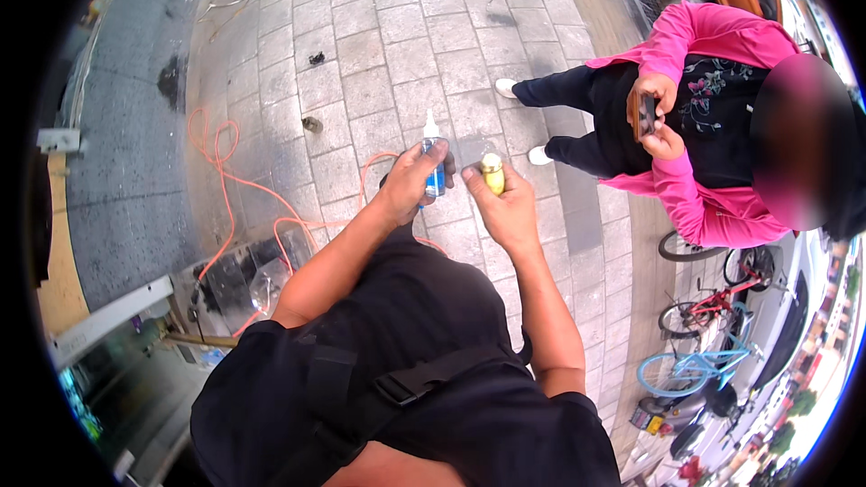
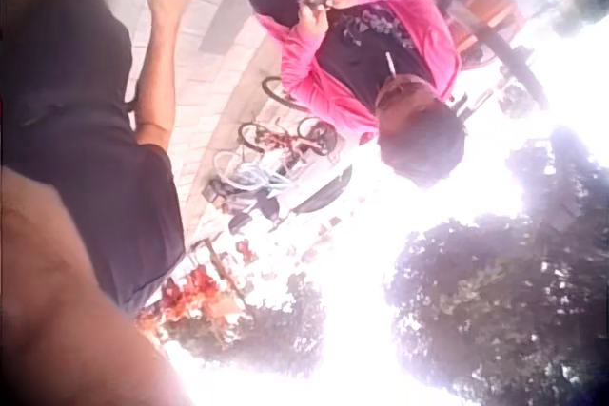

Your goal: The person applies glue to a bicycle tire valve, then uses a tool to adjust the tire and valve area. The person rotates the wheel and continues to manipulate the tire and valve with tools.

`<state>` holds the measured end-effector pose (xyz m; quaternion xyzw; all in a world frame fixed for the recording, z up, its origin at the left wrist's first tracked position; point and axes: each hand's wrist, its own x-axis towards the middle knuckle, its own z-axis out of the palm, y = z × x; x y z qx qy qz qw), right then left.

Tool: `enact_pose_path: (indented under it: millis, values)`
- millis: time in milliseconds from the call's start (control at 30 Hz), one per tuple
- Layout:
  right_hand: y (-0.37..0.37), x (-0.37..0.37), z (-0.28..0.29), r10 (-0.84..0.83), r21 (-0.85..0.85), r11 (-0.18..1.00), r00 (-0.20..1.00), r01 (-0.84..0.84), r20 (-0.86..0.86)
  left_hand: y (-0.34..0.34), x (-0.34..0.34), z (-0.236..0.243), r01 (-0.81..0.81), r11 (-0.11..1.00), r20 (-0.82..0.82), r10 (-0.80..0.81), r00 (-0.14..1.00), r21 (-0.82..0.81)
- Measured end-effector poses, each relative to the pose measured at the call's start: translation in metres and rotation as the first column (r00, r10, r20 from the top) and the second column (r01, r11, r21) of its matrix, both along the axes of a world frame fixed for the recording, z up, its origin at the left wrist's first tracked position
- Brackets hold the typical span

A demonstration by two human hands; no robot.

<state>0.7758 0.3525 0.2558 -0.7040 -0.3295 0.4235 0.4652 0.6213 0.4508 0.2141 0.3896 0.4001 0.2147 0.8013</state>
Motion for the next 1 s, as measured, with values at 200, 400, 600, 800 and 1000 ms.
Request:
enact_pose_path:
  millis: [200, 400, 600, 800, 1000]
  values:
    - [0.080, -0.023, -0.009, -0.028, -0.189, 0.982, 0.998, 0.017, -0.059, 0.077, 0.026, -0.006, 0.099, 0.995, 0.086, -0.096, 0.992, -0.028]
    - [0.134, -0.014, -0.006, -0.151, -0.244, 0.959, 0.988, 0.141, -0.023, 0.146, 0.047, -0.001, 0.242, 0.954, 0.172, -0.212, 0.962, -0.177]
    - [0.166, -0.007, 0.000, -0.202, -0.301, 0.932, 0.979, 0.200, 0.027, 0.180, 0.058, -0.020, 0.353, 0.904, 0.203, -0.308, 0.929, -0.242]
    - [0.188, -0.004, 0.000, -0.229, -0.355, 0.904, 0.971, 0.240, 0.074, 0.199, 0.065, -0.026, 0.365, 0.887, 0.193, -0.319, 0.928, -0.283]
    - [0.195, -0.002, -0.003, -0.252, -0.385, 0.881, 0.962, 0.273, 0.104, 0.202, 0.071, -0.029, 0.355, 0.891, 0.191, -0.310, 0.931, -0.284]
